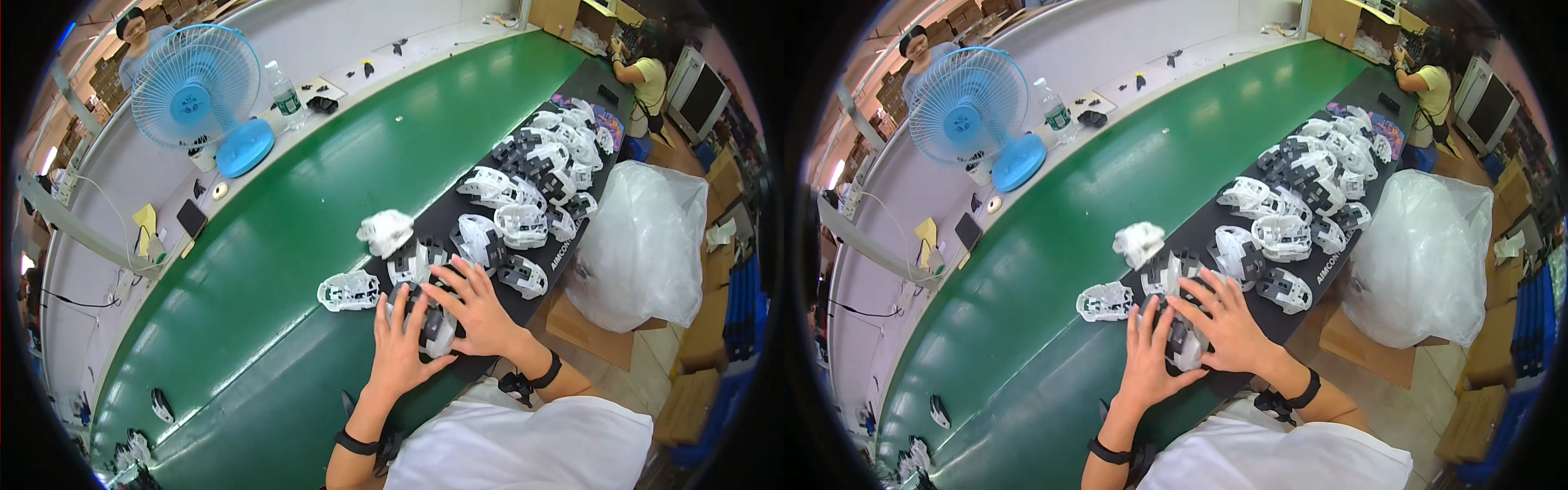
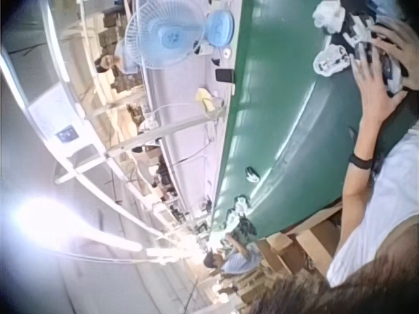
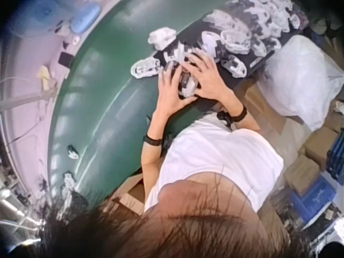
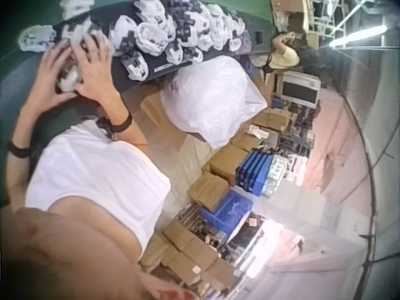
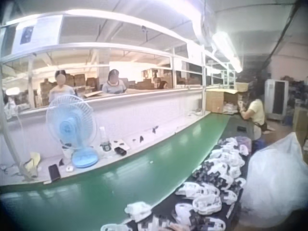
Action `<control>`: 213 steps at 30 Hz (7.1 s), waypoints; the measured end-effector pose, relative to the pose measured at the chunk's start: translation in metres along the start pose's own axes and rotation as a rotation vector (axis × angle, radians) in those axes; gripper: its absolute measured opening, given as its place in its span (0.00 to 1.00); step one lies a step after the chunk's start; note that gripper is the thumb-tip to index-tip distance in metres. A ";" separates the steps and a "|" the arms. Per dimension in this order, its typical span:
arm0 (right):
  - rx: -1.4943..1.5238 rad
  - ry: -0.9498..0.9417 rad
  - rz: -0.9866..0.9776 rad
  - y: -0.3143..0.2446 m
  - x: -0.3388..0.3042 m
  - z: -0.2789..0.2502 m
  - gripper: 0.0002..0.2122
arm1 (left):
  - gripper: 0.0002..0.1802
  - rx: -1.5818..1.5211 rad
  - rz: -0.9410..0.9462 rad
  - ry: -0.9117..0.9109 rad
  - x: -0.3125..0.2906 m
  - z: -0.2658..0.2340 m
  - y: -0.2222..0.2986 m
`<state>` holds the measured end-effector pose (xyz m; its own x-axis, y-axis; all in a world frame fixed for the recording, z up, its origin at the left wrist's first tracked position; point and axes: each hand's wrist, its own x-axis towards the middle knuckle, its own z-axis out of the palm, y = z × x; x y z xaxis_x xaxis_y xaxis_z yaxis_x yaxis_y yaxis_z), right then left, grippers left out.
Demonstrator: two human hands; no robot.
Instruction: Assemble small plastic electronic components on a factory assembly line.
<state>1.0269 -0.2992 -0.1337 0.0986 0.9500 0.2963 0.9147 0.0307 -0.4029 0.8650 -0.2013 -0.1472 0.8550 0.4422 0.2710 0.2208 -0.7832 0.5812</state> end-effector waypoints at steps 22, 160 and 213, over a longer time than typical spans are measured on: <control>0.057 0.159 -0.145 0.032 0.097 -0.023 0.18 | 0.33 0.213 -0.531 0.411 -0.082 -0.010 -0.013; 0.594 -1.320 -0.895 -0.273 -0.064 0.196 0.11 | 0.05 -0.103 -1.491 1.655 -0.684 0.091 0.087; 0.424 -1.451 -0.952 -0.270 -0.063 0.195 0.12 | 0.37 0.046 -1.836 -0.287 -0.644 0.109 0.091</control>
<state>0.6973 -0.3062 -0.2125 -0.9554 0.0367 -0.2930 0.2678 0.5255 -0.8075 0.3856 -0.6049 -0.3524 -0.3976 0.5693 -0.7196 0.8525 0.5192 -0.0602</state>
